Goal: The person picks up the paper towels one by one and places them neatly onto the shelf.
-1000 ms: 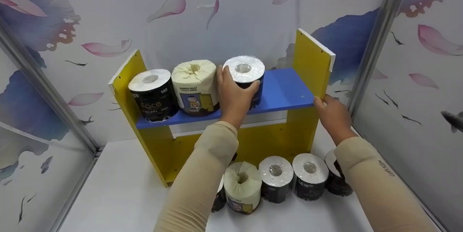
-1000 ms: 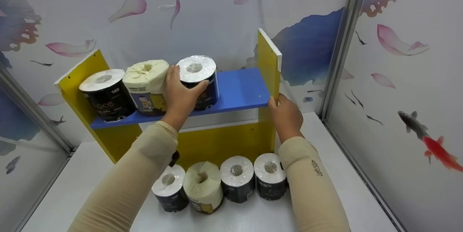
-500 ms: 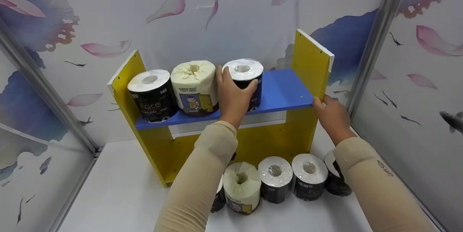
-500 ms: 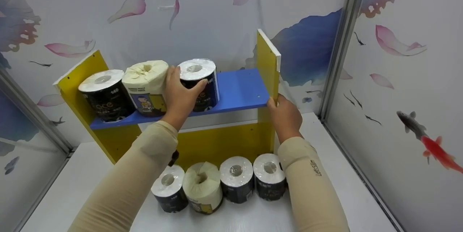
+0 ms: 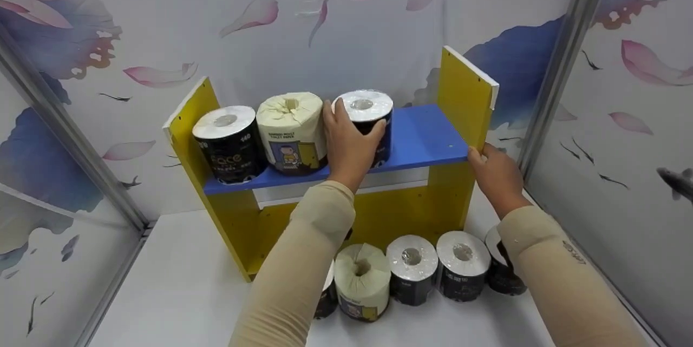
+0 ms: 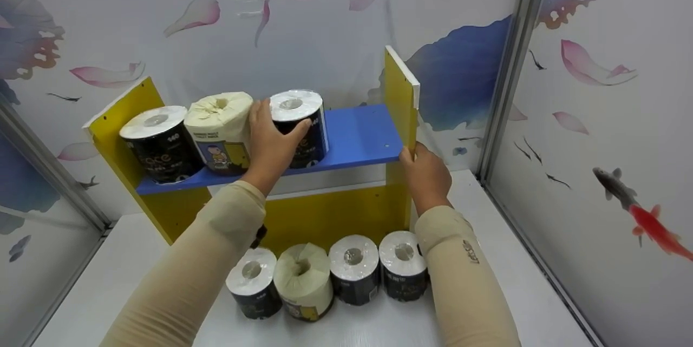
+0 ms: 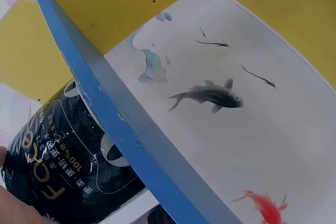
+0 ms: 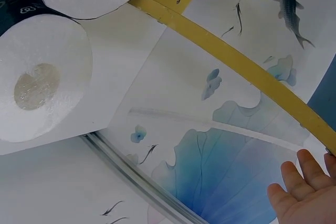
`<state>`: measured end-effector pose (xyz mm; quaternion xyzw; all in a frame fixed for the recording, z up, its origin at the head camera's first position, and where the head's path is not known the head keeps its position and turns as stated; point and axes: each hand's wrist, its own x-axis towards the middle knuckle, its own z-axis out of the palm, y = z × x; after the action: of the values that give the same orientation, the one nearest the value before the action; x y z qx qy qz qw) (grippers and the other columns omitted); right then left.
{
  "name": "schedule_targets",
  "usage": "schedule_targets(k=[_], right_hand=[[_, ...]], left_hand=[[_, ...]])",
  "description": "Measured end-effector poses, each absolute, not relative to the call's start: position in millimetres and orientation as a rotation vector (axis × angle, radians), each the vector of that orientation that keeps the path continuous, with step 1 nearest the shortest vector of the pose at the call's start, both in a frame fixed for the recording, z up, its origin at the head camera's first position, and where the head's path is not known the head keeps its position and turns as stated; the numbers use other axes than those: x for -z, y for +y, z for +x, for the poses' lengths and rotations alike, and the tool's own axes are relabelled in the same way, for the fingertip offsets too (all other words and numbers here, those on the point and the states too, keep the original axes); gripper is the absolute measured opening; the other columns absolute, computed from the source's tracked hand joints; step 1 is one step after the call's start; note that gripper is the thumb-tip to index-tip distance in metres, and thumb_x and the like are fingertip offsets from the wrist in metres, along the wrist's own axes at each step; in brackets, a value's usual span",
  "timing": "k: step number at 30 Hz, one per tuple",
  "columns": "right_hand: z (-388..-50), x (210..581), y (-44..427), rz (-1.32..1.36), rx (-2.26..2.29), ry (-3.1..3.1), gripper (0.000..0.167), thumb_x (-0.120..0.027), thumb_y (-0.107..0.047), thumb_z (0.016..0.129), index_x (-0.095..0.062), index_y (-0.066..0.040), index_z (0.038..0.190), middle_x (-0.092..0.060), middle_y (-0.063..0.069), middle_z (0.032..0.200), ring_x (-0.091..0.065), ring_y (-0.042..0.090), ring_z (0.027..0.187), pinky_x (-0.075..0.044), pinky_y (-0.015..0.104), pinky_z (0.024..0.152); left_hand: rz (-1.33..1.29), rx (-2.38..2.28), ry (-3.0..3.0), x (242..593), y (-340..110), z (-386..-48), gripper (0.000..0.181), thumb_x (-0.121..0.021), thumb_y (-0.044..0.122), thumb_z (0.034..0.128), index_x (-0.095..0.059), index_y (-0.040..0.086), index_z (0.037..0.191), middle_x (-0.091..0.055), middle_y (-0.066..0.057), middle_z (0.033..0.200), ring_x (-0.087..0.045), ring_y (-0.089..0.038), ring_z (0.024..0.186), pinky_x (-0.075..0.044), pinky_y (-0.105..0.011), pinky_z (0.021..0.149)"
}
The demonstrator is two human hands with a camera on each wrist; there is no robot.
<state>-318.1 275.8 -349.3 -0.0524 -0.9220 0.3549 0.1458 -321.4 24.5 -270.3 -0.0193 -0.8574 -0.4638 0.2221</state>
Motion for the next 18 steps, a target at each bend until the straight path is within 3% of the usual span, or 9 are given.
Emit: schedule_targets(k=[11,18], right_hand=[[-318,350,276,-0.185,-1.038,-2.646,0.060,-0.032,-0.047,0.102,-0.052,0.000,0.132,-0.060,0.026,0.122,-0.057,0.039,0.102,-0.042,0.055,0.087],[-318,348,276,-0.171,-1.051,-2.656,0.061,-0.031,-0.048,0.101,-0.051,-0.001,0.134,-0.059,0.026,0.123,-0.056,0.040,0.103,-0.042,0.055,0.086]], left_hand=[[-0.162,1.087,-2.373,271,23,-314,0.087,-0.069,0.040,0.0869,-0.022,0.009,0.152,-0.009,-0.014,0.159,-0.013,-0.028,0.146,-0.038,-0.043,0.106],[-0.290,0.852,-2.355,280,13,-309,0.086,-0.065,0.039,0.0900,-0.018,0.005,0.153,-0.009,-0.018,0.158,-0.013,-0.029,0.146,-0.024,-0.041,0.114]])
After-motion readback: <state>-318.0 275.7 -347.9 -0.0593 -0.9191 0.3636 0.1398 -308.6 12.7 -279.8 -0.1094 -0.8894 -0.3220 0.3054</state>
